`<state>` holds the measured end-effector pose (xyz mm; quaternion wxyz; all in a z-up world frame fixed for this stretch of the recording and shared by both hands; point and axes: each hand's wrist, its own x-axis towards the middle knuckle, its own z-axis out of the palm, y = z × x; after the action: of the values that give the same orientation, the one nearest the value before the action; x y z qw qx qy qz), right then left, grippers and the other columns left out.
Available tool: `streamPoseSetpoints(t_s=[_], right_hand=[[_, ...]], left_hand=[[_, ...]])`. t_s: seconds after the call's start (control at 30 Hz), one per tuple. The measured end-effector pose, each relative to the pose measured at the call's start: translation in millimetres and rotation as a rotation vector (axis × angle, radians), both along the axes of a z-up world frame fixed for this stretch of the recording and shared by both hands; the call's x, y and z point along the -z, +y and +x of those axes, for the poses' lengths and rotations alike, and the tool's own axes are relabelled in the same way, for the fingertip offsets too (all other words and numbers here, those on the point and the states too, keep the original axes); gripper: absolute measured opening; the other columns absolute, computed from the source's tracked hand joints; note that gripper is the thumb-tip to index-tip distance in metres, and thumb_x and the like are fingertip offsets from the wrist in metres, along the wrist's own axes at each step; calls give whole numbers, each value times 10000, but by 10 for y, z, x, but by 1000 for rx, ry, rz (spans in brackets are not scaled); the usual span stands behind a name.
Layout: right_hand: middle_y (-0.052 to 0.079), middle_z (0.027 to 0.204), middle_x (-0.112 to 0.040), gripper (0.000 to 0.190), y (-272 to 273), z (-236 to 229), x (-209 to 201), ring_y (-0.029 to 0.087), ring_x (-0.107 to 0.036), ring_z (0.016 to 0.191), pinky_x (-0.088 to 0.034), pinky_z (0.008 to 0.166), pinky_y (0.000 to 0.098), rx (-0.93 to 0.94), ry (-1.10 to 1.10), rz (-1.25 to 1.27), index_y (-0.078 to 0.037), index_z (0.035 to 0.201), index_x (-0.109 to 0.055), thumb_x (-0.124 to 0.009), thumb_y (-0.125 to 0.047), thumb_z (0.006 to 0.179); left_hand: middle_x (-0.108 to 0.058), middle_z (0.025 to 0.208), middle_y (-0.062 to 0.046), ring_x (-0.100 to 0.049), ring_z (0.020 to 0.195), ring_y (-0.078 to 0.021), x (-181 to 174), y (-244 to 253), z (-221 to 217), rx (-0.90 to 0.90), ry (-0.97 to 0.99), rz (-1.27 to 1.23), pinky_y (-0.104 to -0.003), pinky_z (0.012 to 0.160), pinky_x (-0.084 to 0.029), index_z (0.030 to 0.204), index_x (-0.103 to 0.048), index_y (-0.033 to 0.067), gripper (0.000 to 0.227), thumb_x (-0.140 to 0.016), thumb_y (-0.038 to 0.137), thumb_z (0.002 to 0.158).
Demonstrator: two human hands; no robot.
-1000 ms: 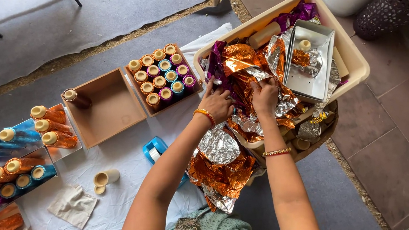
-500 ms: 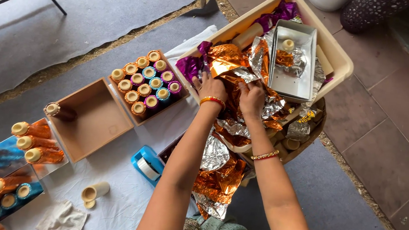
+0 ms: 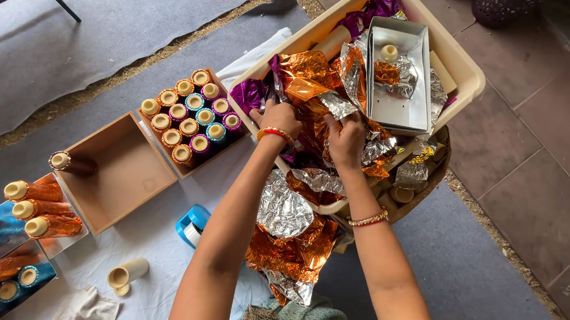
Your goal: The person sits at a table and wipes cylindrical candle objects with a white cloth. They then pick up a piece of shiny metallic foil and begin to wrap it around a candle.
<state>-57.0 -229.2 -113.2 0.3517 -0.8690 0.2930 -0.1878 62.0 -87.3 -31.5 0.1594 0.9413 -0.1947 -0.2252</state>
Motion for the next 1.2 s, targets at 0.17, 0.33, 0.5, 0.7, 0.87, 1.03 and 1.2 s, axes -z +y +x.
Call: streamPoseSetpoints(t_s=[0.17, 0.33, 0.5, 0.7, 0.87, 1.03, 1.2], right_hand=[[237, 1257, -592, 747, 169, -94, -514, 400, -585, 1166, -498, 1012, 484, -274, -153, -281, 63, 1197, -630, -820, -490, 733], [192, 1443, -488, 715, 187, -137, -607, 422, -465, 1352, -414, 1156, 526, -351, -5, -313, -46, 1366, -638, -883, -305, 747], [130, 1604, -318, 648, 288, -263, -954, 391, -400, 1418, -393, 1182, 496, -446, -14, -67, -126, 1326, -623, -856, -348, 764], [89, 1651, -258, 513, 490, -409, -845, 321, -237, 1537, -260, 1251, 548, -559, -36, -381, -166, 1197, -712, -846, -464, 802], [166, 1624, -164, 494, 588, -267, -1026, 372, -137, 1486, -210, 1101, 623, -611, 172, -440, -139, 1060, -764, -855, -494, 729], [112, 1707, -173, 186, 623, -160, -945, 318, -145, 1540, -240, 1141, 567, -576, 551, -640, -141, 727, -809, -838, -318, 778], [169, 1277, -686, 523, 305, -89, -652, 314, -617, 1249, -539, 1136, 405, -303, -83, -217, 118, 1252, -642, -836, -116, 826]], left_hand=[[-737, 1074, -117, -545, 1235, -298, 269, 29, 61, 4, 23, 31, -687, 1049, -254, 978, -795, 103, 288, -730, 323, 803], [-748, 1074, -159, -548, 1200, -421, 1521, 87, 504, 174, -139, -79, -563, 1024, -372, 988, -782, 59, 335, -758, 352, 829], [-719, 1120, -49, -525, 1266, -275, -234, 596, 56, 441, -49, -137, -629, 1127, -245, 1041, -751, 250, 222, -627, 399, 934], [-538, 1390, -43, -376, 1392, -290, -366, 1173, -443, 533, -489, -146, -644, 1136, -79, 1034, -766, 327, 247, -742, 446, 820], [-523, 1352, -62, -397, 1362, -282, -278, 1407, -628, 402, -502, -343, -602, 1182, -102, 1284, -669, 304, 472, -789, 382, 835], [-546, 1351, -24, -420, 1368, -271, -295, 1456, -763, 361, -557, -468, -559, 1182, -155, 1221, -670, 282, 375, -769, 248, 860], [-567, 1315, 3, -452, 1361, -251, -230, 1428, -810, 345, -576, -485, -557, 1199, -170, 1159, -673, 276, 345, -714, 120, 853]])
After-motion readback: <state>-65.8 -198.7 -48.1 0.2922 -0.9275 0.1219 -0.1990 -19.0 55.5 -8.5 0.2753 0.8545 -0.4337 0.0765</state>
